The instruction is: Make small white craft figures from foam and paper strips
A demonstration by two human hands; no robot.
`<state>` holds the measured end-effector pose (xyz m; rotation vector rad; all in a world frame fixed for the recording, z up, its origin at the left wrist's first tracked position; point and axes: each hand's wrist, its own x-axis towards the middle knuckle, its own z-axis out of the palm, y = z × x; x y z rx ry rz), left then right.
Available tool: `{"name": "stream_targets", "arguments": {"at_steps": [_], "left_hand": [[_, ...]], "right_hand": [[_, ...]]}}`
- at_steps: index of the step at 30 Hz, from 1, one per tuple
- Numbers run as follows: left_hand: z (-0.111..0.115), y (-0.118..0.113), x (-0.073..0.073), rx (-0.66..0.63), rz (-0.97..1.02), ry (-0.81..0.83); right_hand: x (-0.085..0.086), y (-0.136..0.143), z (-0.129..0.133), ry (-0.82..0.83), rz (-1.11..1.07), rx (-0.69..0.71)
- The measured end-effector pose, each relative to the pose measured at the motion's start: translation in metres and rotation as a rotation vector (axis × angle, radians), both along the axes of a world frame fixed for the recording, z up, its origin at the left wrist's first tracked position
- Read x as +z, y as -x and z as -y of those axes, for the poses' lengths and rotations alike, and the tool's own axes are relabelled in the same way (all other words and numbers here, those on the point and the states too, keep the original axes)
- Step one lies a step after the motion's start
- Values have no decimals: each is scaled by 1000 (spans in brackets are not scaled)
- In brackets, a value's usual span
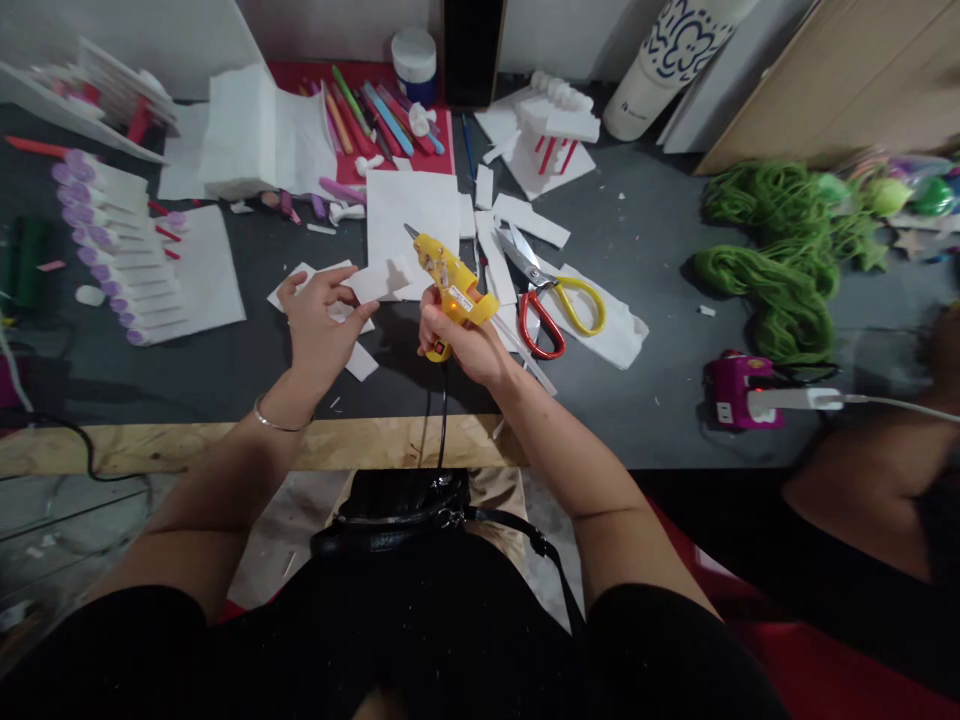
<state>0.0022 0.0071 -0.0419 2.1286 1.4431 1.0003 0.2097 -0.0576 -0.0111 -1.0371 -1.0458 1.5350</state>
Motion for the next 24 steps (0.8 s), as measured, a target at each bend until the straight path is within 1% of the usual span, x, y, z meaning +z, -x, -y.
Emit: {"name": "stream_targets", "arguments": {"at_steps": [4,6,8,11,18,24], "left_hand": [[0,-1,1,2,8,23],[1,-1,2,10,-1,41],[2,-2,3,17,-15,47],[3,-2,4,27,-26,19],[5,-3,7,-1,-30,19],[6,-3,5,-40,-17,5]], "right_hand": [[-1,-1,6,-41,107,-60],[-2,-2,10,-81,241,-88],[-3,-2,14,-85,394,-90],[0,0,18,-44,545,-62],[13,9,19,-113,785,38],[12,13,19,-109,945,72]]}}
